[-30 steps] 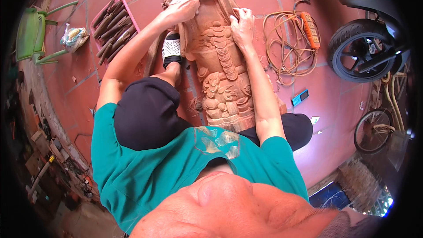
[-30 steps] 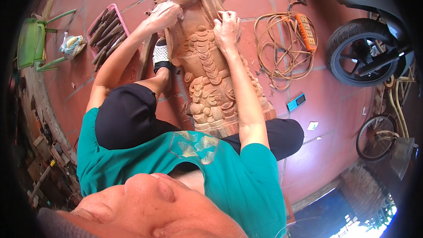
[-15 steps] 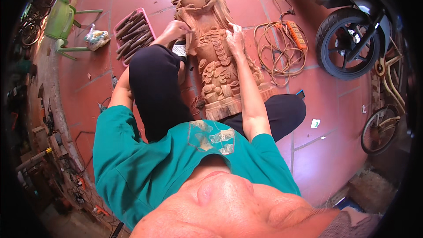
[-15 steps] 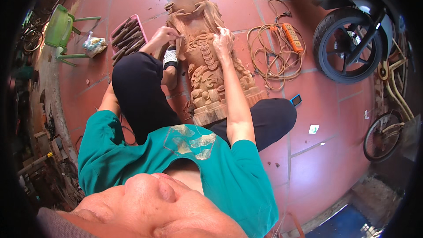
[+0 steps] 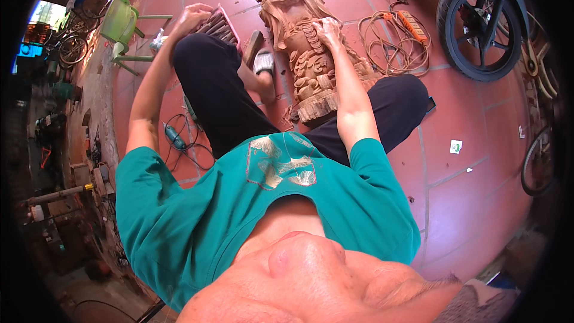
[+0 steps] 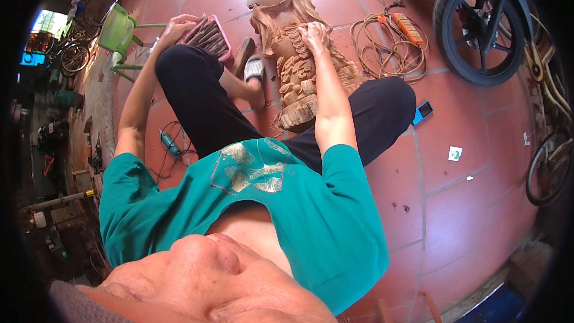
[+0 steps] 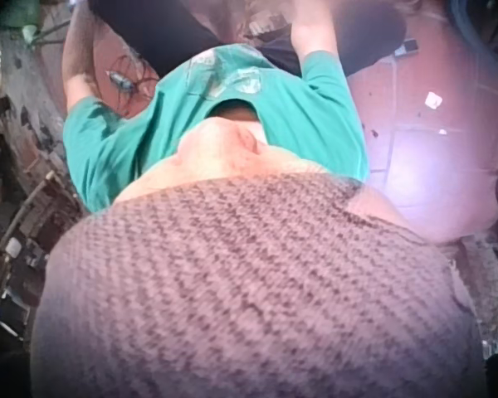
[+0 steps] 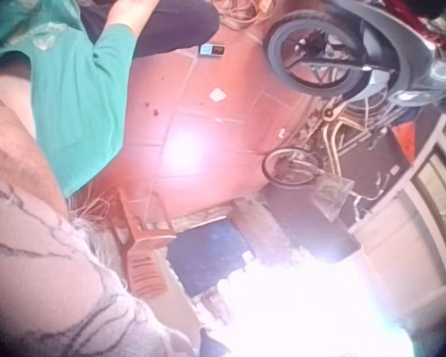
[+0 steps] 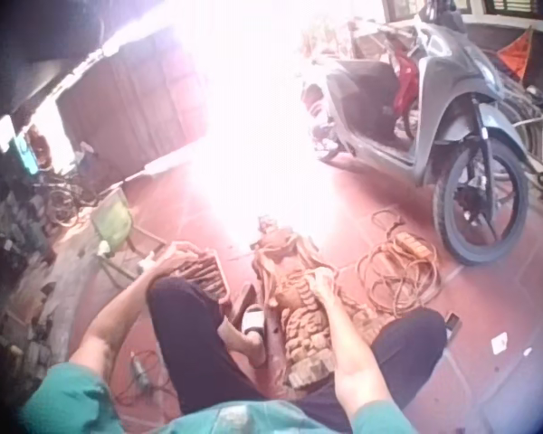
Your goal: The person is carving a wooden sculpture, using hand tools to shape and refine the details of the piece. They are focused on the upper section of the sculpture, carefully removing wood to create intricate patterns.
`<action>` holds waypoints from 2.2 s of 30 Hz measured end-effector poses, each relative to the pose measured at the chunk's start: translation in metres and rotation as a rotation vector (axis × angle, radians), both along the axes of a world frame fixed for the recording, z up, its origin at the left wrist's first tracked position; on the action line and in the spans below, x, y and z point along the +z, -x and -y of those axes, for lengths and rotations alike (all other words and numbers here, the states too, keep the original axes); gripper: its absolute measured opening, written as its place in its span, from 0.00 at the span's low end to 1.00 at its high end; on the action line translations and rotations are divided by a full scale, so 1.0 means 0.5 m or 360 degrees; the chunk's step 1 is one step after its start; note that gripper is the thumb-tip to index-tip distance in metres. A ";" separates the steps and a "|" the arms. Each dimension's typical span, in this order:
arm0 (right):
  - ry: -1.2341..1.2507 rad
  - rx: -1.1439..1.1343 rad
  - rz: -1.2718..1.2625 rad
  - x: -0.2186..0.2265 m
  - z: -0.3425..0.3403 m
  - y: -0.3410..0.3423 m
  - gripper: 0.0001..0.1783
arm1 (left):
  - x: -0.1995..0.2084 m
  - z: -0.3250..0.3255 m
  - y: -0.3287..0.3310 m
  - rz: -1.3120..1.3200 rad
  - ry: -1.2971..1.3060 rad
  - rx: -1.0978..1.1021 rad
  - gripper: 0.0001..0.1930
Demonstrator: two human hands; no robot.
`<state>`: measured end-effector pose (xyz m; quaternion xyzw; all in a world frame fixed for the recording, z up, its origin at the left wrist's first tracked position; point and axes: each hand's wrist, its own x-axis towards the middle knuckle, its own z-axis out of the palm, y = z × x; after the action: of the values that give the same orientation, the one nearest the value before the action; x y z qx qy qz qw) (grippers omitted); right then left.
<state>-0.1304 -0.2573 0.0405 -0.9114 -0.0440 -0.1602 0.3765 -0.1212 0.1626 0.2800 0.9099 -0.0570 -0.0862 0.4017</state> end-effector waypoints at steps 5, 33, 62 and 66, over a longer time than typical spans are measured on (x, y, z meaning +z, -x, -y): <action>0.0141 -0.0089 -0.0019 0.039 0.001 0.011 0.21 | 0.090 0.071 -0.081 0.0290 -0.0269 -0.0177 0.12; 0.0132 -0.0464 0.0005 0.029 -0.031 -0.012 0.20 | -0.554 0.342 -0.164 0.0028 0.1399 0.1325 0.10; 0.0200 -0.0529 -0.0442 0.068 -0.054 -0.022 0.20 | -0.552 0.327 -0.266 0.0369 0.0480 0.1541 0.13; 0.0187 -0.0523 -0.0427 0.057 -0.046 -0.029 0.21 | -0.561 0.347 -0.254 0.0474 0.0501 0.1489 0.13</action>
<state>-0.1159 -0.2344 0.0692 -0.9398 0.1465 -0.0939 0.2940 0.0058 -0.0110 -0.0008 0.7690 0.2874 0.2429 0.5168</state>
